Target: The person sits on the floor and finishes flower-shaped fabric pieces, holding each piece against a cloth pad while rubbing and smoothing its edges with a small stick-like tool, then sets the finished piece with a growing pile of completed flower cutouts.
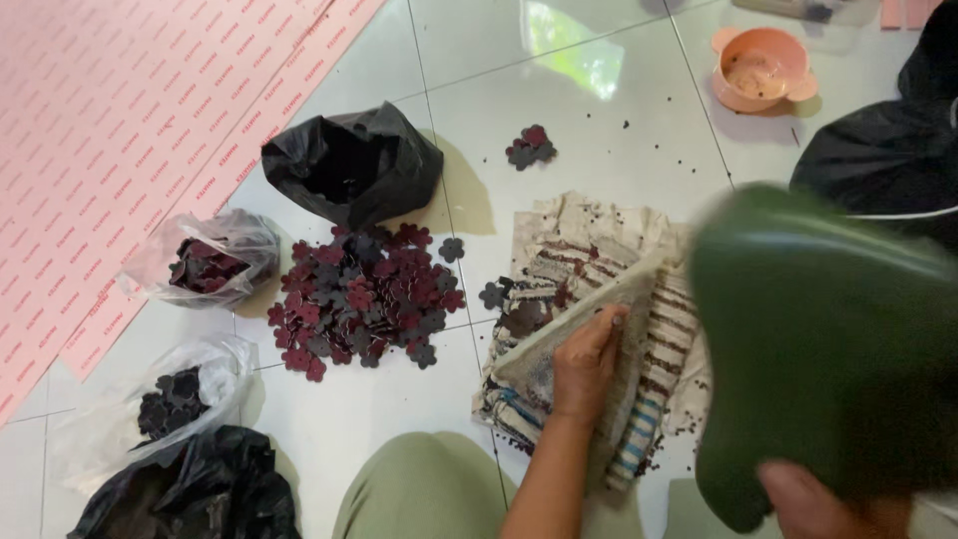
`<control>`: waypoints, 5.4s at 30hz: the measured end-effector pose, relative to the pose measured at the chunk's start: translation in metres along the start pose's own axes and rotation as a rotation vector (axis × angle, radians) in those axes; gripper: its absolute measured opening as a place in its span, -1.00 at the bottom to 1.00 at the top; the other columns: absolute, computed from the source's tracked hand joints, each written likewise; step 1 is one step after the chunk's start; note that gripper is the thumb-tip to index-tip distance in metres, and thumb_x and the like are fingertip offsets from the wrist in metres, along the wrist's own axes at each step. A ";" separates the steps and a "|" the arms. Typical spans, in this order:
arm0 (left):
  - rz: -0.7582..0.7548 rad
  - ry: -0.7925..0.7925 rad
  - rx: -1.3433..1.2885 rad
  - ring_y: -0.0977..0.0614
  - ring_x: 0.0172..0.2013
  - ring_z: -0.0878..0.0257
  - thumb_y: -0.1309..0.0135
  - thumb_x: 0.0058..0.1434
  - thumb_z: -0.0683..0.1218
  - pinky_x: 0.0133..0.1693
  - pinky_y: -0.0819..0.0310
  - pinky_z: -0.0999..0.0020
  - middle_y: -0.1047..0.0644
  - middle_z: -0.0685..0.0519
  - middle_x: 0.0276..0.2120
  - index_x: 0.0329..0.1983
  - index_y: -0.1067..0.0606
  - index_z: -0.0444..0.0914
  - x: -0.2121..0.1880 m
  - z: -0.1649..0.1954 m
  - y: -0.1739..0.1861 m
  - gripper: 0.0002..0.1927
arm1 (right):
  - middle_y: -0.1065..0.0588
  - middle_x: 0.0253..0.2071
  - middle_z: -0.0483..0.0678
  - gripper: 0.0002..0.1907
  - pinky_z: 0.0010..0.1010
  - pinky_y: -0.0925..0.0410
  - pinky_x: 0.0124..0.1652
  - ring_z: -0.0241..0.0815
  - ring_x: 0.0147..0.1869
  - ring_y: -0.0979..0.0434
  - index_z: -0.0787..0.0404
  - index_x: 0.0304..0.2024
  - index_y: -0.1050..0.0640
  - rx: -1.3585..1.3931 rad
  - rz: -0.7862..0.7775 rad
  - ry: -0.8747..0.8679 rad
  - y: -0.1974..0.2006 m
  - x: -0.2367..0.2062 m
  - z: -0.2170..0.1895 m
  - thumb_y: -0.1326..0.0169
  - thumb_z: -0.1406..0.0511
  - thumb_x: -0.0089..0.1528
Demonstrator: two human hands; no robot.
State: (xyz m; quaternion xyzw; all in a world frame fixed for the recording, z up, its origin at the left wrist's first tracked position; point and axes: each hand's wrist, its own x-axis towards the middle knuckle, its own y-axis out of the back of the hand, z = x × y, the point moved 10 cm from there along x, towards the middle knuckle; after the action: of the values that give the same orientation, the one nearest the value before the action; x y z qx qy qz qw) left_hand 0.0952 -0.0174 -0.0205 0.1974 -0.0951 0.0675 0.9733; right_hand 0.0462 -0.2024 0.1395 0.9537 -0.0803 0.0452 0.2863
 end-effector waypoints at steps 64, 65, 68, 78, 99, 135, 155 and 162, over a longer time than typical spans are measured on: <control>0.492 0.477 0.154 -0.72 -0.08 0.13 -0.02 0.34 -0.09 -0.04 -0.54 0.27 -0.68 0.01 -0.03 0.04 -0.63 -0.04 0.066 -0.060 0.172 -0.72 | -0.62 -0.05 0.22 -0.23 -0.14 -0.41 -0.01 0.13 0.00 -0.64 0.20 0.27 -0.48 -0.068 -0.119 -0.589 -0.069 0.039 0.212 -0.17 -0.07 0.13; 0.367 0.506 0.236 -0.68 -0.06 0.07 0.00 0.35 -0.07 -0.04 -0.52 0.22 -0.64 -0.01 -0.01 0.06 -0.62 -0.03 0.087 -0.071 0.155 -0.72 | -0.62 -0.03 0.24 -0.23 -0.13 -0.41 0.00 0.15 0.00 -0.64 0.18 0.29 -0.47 -0.061 -0.119 -0.640 -0.071 0.040 0.218 -0.17 -0.07 0.13; 0.148 0.211 0.364 -0.58 0.04 -0.03 0.05 0.38 -0.09 0.04 -0.46 0.14 -0.57 -0.05 0.01 0.11 -0.59 -0.08 0.164 -0.064 0.095 -0.70 | -0.59 0.05 0.26 -0.18 -0.13 -0.40 0.05 0.17 0.06 -0.63 0.17 0.36 -0.41 -0.050 -0.180 -0.810 -0.081 0.040 0.236 -0.19 -0.08 0.15; 0.080 0.379 0.427 -0.47 0.12 0.00 -0.50 -0.22 0.09 0.10 -0.40 0.16 -0.32 0.02 0.19 0.39 -0.29 -0.04 0.257 -0.095 0.042 0.05 | -0.54 0.13 0.22 -0.09 -0.13 -0.40 0.15 0.13 0.12 -0.63 0.18 0.42 -0.32 0.208 -0.137 -0.741 -0.107 0.057 0.239 -0.27 0.12 0.04; 0.121 0.370 0.121 -0.72 -0.32 0.17 -0.22 0.17 -0.06 -0.22 -0.59 0.28 -0.66 -0.08 -0.28 -0.02 -0.63 -0.25 0.224 -0.129 0.052 -0.67 | -0.58 -0.02 0.31 -0.15 -0.07 -0.47 0.00 0.23 -0.04 -0.68 0.28 0.30 -0.38 -0.090 -0.180 -0.832 -0.094 0.025 0.282 -0.27 -0.03 0.09; -0.177 0.558 0.071 -0.66 -0.38 0.36 -0.23 0.19 0.01 -0.29 -0.53 0.33 -0.69 0.07 -0.36 -0.13 -0.67 -0.21 0.093 -0.061 0.056 -0.74 | -0.58 0.01 0.25 -0.13 -0.02 -0.45 -0.02 0.26 -0.03 -0.66 0.13 0.35 -0.35 -0.124 -0.247 -0.771 -0.093 0.042 0.252 -0.20 -0.10 0.09; -0.063 0.435 0.097 -0.65 -0.11 0.12 -0.28 0.16 -0.06 -0.06 -0.51 0.30 -0.61 -0.12 -0.11 0.01 -0.59 -0.31 0.036 -0.018 0.042 -0.63 | -0.56 0.04 0.24 -0.13 -0.09 -0.39 0.06 0.20 0.09 -0.59 0.17 0.31 -0.37 -0.119 -0.193 -0.544 -0.085 0.056 0.219 -0.17 -0.13 0.07; 0.194 0.417 -0.946 -0.60 0.05 0.22 0.04 0.45 -0.17 0.15 -0.52 0.27 -0.58 -0.02 0.03 0.26 -0.42 -0.30 0.012 -0.059 0.017 -0.67 | -0.57 0.04 0.23 -0.15 -0.13 -0.44 0.01 0.13 0.04 -0.63 0.17 0.32 -0.38 -0.077 -0.196 -0.555 -0.085 0.055 0.215 -0.17 -0.10 0.09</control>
State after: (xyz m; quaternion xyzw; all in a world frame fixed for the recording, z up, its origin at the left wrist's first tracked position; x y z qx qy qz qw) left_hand 0.1137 0.0229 -0.0645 -0.2911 0.0628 0.1448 0.9436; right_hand 0.1246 -0.2585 -0.0783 0.9213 -0.0645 -0.2482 0.2922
